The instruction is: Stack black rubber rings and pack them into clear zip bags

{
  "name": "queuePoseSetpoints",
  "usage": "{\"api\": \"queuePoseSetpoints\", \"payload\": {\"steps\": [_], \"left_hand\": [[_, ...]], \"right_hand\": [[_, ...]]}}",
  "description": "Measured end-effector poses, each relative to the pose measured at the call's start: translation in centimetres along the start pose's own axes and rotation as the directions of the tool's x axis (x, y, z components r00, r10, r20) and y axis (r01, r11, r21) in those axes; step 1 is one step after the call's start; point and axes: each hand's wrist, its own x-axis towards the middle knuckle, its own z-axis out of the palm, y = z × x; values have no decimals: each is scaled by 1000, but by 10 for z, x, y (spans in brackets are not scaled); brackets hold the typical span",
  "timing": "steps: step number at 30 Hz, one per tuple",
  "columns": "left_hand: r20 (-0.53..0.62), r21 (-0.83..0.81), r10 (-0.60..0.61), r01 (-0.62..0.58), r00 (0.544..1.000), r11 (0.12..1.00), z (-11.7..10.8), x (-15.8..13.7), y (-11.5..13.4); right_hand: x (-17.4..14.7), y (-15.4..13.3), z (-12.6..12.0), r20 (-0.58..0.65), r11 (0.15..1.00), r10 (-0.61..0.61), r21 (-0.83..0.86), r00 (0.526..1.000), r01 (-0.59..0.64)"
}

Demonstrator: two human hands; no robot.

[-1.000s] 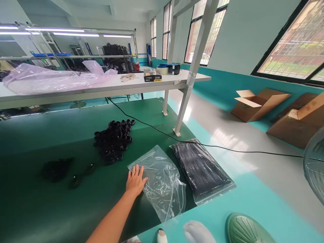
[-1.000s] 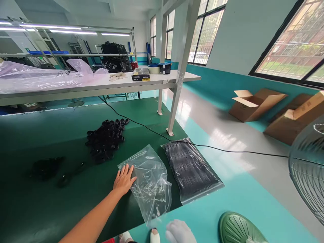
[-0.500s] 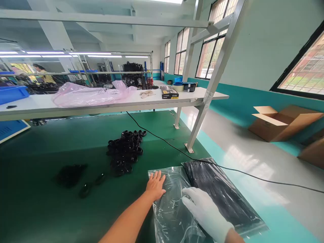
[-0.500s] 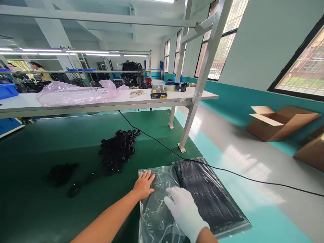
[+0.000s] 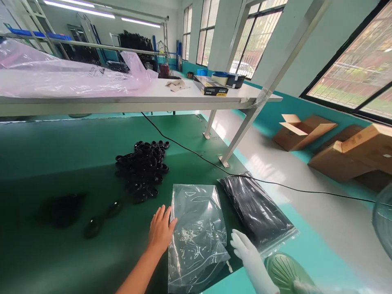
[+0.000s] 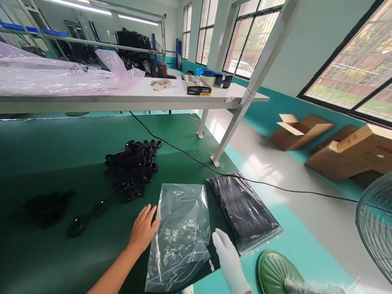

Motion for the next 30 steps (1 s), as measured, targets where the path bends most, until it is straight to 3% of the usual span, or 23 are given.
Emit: {"api": "queuePoseSetpoints", "payload": {"steps": [2, 5, 8, 11, 14, 18, 22, 26, 30], "left_hand": [[21, -31, 23, -22, 1000, 999, -8, -1, -1], [56, -67, 170, -166, 984, 984, -14, 8, 14], [108, -80, 360, -353, 926, 932, -5, 24, 39], [200, -66, 439, -436, 876, 898, 13, 36, 56], [204, 0, 374, -382, 905, 924, 30, 39, 59], [104, 80, 253, -262, 962, 962, 43, 36, 63], [48, 123, 186, -191, 981, 974, 47, 40, 88], [53, 118, 120, -125, 991, 985, 55, 52, 127], [82, 76, 104, -110, 991, 991, 60, 58, 158]], "right_hand": [[-18, 9, 15, -92, 992, -80, -101, 993, 70], [-31, 16, 34, -152, 948, -165, -297, 975, 114], [-28, 15, 47, -165, 935, -111, -353, 980, 46], [-23, 14, 50, -150, 930, -87, -367, 985, 26], [-22, 22, 43, -229, 967, -35, -253, 973, -24], [-23, 46, 26, -316, 997, 54, -32, 947, -68], [-17, 56, -8, -377, 988, 138, 111, 916, -103], [-2, 31, -51, -383, 980, 144, 186, 913, -76], [14, -11, -74, -368, 991, 15, 129, 930, 35]]}}
